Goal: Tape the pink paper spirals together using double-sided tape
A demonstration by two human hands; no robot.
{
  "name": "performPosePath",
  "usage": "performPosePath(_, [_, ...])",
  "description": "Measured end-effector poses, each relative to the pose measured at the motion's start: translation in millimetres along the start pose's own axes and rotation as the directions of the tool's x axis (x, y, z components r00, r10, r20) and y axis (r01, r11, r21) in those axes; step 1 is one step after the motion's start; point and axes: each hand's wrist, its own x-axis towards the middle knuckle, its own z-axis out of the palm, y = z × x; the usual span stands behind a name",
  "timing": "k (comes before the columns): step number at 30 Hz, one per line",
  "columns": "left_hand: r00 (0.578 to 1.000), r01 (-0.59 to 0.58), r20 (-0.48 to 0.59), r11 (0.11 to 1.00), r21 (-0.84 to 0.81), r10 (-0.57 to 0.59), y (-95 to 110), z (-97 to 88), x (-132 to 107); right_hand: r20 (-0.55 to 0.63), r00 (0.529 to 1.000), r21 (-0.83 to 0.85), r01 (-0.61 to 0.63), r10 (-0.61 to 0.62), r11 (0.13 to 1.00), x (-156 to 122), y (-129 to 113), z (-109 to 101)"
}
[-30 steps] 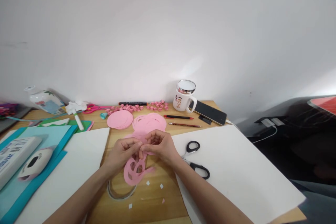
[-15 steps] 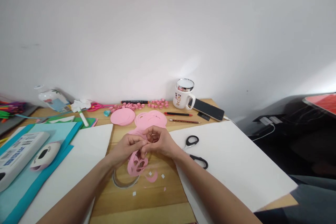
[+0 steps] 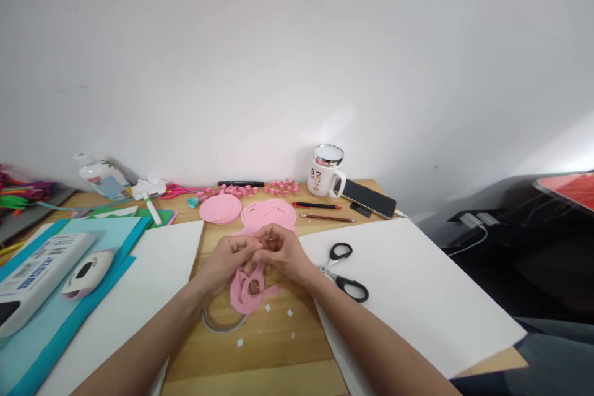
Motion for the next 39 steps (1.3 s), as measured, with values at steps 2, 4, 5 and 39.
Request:
performPosePath(2, [0.997,-0.011,-0.076,1.000,0.005,0.012,-2,-2.4,3,-0.017,1.000,0.007,-0.013,0.014,1.000,1,0,-3])
performPosePath(4, [0.989,-0.035,-0.141,0.999,0.013,0.036,-4,-4.1,4,-0.020,1.000,0.008,-0.016,0.016,1.000,2,-1,-4])
performPosePath(5, [0.986,-0.039,-0.164,0.999,0.026,0.043,-4,-4.4,4,-0.026,1.000,0.000,-0.005,0.005,1.000,2,-1,-4])
performPosePath(39, [0.970,-0.066,-0.220,0.985,0.160,0.101,9,-2.6,1,-0.361,0.930,-0.085,0.046,-0.074,0.995,5,-11,-7])
